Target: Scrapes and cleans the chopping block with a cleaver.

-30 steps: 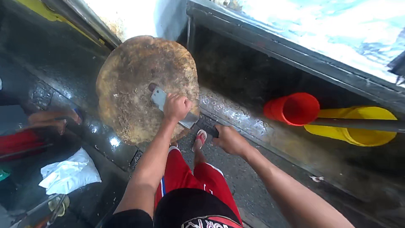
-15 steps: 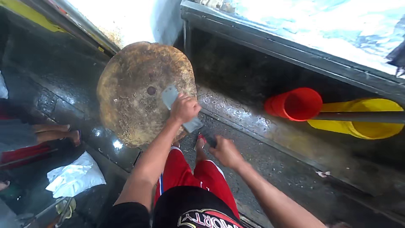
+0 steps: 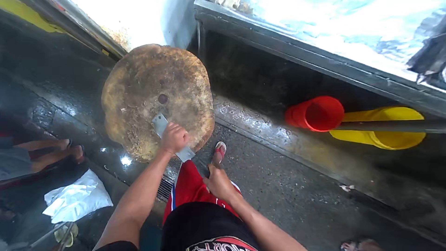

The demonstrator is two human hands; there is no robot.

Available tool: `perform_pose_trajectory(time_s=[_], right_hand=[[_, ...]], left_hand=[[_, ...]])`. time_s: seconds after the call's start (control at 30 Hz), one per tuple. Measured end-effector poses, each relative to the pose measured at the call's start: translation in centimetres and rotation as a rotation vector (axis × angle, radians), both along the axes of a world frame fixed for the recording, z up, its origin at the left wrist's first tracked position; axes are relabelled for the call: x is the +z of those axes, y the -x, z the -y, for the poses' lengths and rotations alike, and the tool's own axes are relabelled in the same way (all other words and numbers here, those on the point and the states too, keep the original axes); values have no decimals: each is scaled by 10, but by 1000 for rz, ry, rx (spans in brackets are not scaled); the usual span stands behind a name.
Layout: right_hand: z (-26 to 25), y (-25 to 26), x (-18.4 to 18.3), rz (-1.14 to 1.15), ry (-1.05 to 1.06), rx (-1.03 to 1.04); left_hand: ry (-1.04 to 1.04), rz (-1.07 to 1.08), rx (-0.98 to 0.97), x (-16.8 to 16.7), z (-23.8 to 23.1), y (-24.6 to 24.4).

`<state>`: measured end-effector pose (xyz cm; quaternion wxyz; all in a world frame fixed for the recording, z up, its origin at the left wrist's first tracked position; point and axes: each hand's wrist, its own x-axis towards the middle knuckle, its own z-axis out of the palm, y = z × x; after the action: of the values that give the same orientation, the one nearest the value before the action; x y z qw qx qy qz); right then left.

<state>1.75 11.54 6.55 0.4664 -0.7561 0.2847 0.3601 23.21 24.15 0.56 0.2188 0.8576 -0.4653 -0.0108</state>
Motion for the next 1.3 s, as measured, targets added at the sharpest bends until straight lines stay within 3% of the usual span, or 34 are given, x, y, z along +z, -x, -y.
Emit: perform_pose_trajectory(time_s=[0.1,0.23,0.3,0.4,0.47,0.57,0.67,0.8,0.87,1.03,1.1,1.23,1.3], right_hand=[[13,16,5,35,85,-102],[21,52,4,38,160,-353],[-5,52,0,13,137,-361],[-58,22,5,-12,85,-216],[-86,18,9,-8,126,-239],[-90,41,13,3,175,-396],[-94,54,6,-1,149,-530],[-124,9,9,22,-6,-304],[-140,1,10,8,-8,-308],[-109,52,8,13,152,-584],[-107,47,2,15,143,-616],[-132,4,5,10,25,-360],[-137,2,7,12,41,-336]], left_hand=[[25,-27,-57,4,35,4],[9,-125,-349,4,115,24],[8,-152,-445,2,95,20],[-48,-140,-316,3,-3,-1],[-55,-97,-288,4,-27,-6],[-85,-156,-413,13,9,9],[38,-138,-564,8,43,21],[-66,-124,-378,6,-57,-21],[-128,-111,-323,14,-74,-29],[58,-126,-560,4,33,20],[137,-129,-628,-2,47,17],[1,-110,-415,4,-49,-27],[-17,-72,-322,9,-64,-28]])
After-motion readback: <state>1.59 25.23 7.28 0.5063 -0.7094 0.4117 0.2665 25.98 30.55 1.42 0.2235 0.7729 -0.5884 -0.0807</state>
